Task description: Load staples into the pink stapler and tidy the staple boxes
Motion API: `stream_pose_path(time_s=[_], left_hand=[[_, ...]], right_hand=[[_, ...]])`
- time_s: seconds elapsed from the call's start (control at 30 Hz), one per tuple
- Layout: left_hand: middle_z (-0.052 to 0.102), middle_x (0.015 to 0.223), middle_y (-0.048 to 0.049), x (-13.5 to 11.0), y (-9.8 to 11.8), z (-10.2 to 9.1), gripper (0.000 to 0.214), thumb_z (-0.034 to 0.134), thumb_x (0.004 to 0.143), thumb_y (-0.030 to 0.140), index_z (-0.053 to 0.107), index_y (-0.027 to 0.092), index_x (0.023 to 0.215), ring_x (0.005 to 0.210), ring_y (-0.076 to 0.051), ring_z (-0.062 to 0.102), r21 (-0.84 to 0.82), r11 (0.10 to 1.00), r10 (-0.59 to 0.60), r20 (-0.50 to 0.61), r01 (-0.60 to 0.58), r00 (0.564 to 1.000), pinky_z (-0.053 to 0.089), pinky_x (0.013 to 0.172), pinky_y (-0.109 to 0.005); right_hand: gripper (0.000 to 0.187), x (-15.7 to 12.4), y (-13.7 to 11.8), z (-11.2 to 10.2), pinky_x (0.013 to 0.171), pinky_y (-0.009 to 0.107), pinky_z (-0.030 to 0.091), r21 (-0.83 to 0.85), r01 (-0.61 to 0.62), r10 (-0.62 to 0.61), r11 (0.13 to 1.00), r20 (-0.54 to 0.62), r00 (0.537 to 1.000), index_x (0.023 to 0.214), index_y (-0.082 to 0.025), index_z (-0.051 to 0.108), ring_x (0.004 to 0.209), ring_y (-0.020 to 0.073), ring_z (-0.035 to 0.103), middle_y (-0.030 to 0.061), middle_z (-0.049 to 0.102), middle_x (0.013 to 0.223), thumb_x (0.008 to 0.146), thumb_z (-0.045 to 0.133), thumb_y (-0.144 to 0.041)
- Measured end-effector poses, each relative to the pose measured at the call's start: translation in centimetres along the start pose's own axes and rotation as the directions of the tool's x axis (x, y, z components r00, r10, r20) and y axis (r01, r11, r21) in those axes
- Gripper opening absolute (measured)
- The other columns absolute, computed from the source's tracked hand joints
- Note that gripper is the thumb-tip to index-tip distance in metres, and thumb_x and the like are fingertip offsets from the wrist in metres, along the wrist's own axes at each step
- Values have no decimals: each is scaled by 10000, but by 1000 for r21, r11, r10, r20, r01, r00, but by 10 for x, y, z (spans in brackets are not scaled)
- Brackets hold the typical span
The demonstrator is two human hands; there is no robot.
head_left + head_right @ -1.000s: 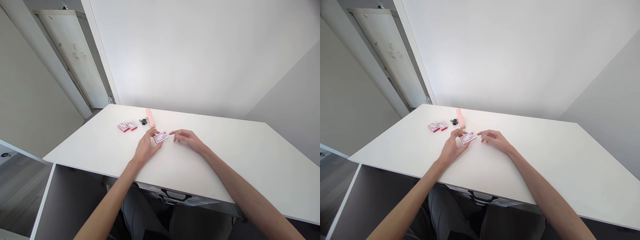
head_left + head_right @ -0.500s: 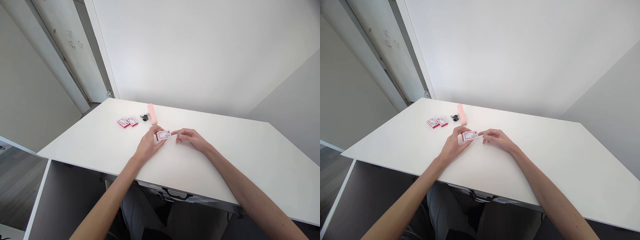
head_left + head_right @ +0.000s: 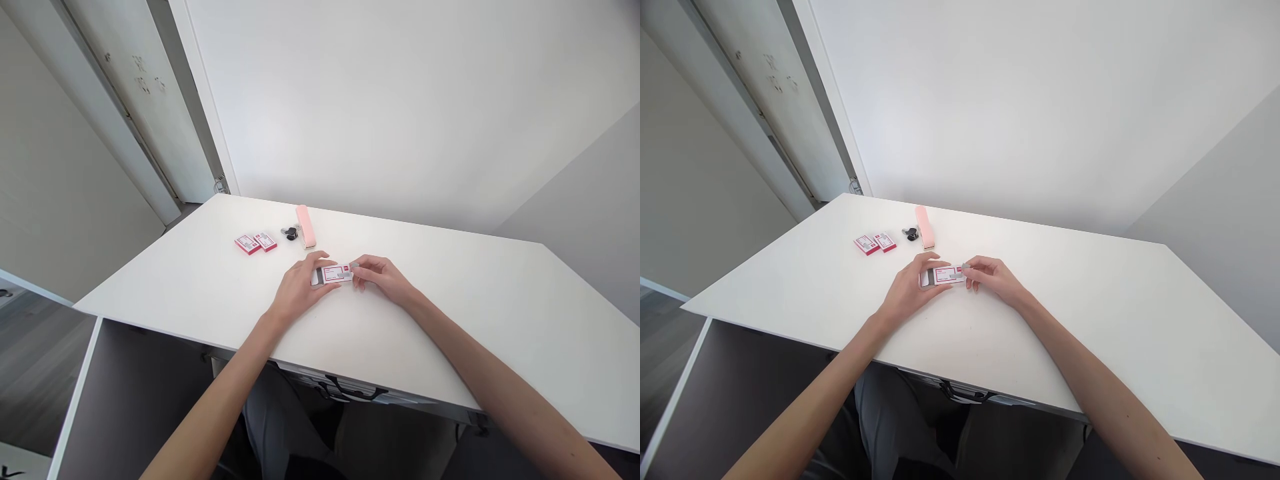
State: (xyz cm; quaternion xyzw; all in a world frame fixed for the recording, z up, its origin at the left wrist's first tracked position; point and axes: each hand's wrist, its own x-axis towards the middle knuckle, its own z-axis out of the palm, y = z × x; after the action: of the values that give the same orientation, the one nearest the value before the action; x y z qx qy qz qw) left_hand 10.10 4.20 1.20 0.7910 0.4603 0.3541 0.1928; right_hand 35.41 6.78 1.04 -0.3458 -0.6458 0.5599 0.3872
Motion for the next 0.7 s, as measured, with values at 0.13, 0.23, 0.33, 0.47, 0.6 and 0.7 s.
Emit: stream_pose_path(time_s=[0.13,0.23,0.33,0.47,0.6,0.7], left_hand=[[765,1304,-7,1,1,-1,646,825,880,447,444,320,1386,1331,-296,618,-8,1000,4,64,-4,998,482,1088,-463],[737,1332,-41,1,4,-2,665,835,861,461,476,305,1398,1371,-309,572,11,998,58,111,-60,992,468,1108,-474],[675,1372,-92,2,7,-2,578,795,871,512,546,274,1335,1337,-315,572,99,988,121,19,-122,992,470,1099,-469],[683,882,-25,3,10,0,357,674,907,459,579,223,1156,856,-254,677,251,963,-59,-162,99,985,511,896,-430],[551,586,77,4,13,1,304,617,874,397,549,233,1121,586,-221,592,304,906,-265,-135,294,955,441,665,-354],[600,578,85,4,14,1,281,604,853,354,541,248,1106,597,-221,628,306,903,-284,-97,300,954,406,637,-332]], right_hand=[[358,2,-1,4,650,323,460,-124,-30,7,992,-181,983,899,-246,743,644,146,528,-8,632,753,872,784,-601],[390,3,-1,4,617,312,414,-165,-44,-2,985,-270,963,904,-250,743,643,137,479,-10,605,795,861,771,-636],[416,3,-2,6,635,319,420,-209,-52,-13,976,-299,954,907,-246,737,657,146,492,-5,624,806,859,755,-659],[407,2,-2,8,688,331,452,-261,-61,-22,963,-306,952,915,-245,737,703,164,542,11,674,852,877,731,-650],[385,3,3,8,742,347,485,-290,-44,-55,956,-323,945,961,-246,754,768,185,586,34,715,920,909,699,-624],[356,5,6,8,775,356,507,-309,-13,-92,951,-323,942,982,-252,758,822,197,619,44,737,980,940,673,-595]])
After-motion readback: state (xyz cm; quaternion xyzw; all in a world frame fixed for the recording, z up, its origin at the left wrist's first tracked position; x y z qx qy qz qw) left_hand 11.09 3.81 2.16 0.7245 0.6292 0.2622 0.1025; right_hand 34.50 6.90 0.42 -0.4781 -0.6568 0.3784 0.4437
